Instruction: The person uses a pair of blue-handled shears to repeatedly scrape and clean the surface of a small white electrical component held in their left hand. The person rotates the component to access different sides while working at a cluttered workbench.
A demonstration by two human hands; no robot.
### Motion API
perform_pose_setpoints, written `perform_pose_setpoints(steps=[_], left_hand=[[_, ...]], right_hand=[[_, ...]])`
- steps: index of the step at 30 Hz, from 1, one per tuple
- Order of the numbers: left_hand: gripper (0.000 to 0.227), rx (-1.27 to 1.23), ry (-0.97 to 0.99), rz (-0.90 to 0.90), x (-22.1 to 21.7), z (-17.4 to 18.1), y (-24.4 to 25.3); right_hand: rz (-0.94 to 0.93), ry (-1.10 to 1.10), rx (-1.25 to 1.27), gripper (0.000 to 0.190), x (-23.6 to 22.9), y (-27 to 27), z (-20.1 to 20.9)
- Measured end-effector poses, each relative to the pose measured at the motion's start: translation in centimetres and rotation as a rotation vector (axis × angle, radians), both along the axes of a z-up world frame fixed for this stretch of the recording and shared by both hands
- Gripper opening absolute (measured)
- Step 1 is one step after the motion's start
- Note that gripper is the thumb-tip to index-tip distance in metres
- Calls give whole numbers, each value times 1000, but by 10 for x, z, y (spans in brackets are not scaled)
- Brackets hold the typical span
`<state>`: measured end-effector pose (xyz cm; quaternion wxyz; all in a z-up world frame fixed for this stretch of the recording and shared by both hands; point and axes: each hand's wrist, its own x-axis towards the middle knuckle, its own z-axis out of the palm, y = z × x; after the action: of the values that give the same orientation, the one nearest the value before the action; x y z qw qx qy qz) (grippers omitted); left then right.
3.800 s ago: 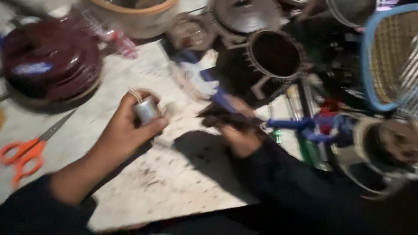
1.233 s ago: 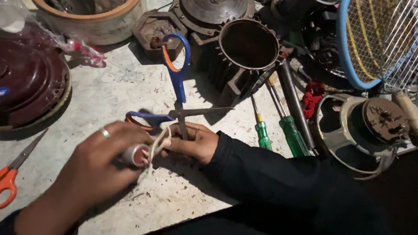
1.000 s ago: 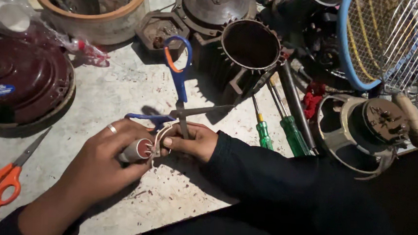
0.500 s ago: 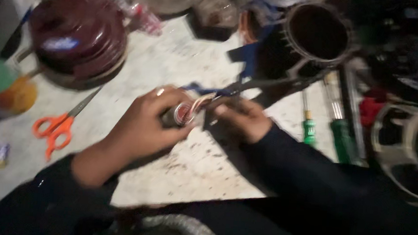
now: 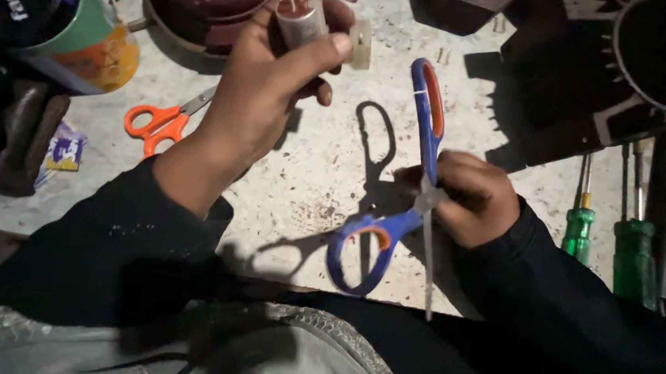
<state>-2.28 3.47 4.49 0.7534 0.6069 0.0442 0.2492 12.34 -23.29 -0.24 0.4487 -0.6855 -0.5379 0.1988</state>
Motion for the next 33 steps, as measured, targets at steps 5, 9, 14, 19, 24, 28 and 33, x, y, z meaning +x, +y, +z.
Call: perform_pose_setpoints(steps=[5,9,14,19,24,28,33], left_hand=[[27,-64,-53,-19,3,-9,4],[27,-61,-78,-18,3,-9,7],[26,-82,-64,22,5,-8,8],[27,-96,-23,85,9,-6,11],[29,-157,-20,87,11,-5,12],[28,-161,-18,103,7,2,12],[28,-224,17,171,2,15,12]], right_hand=[[185,26,80,26,6,2,-3],[229,10,126,14,-1,10,-2],[334,-290,239,30,-25,38,-11],[367,-403,242,32,-38,58,0],[310,-555,69,31,-58,61,13],[326,-588,73,43,-64,62,18],[371,-749,142,43,-67,54,15]])
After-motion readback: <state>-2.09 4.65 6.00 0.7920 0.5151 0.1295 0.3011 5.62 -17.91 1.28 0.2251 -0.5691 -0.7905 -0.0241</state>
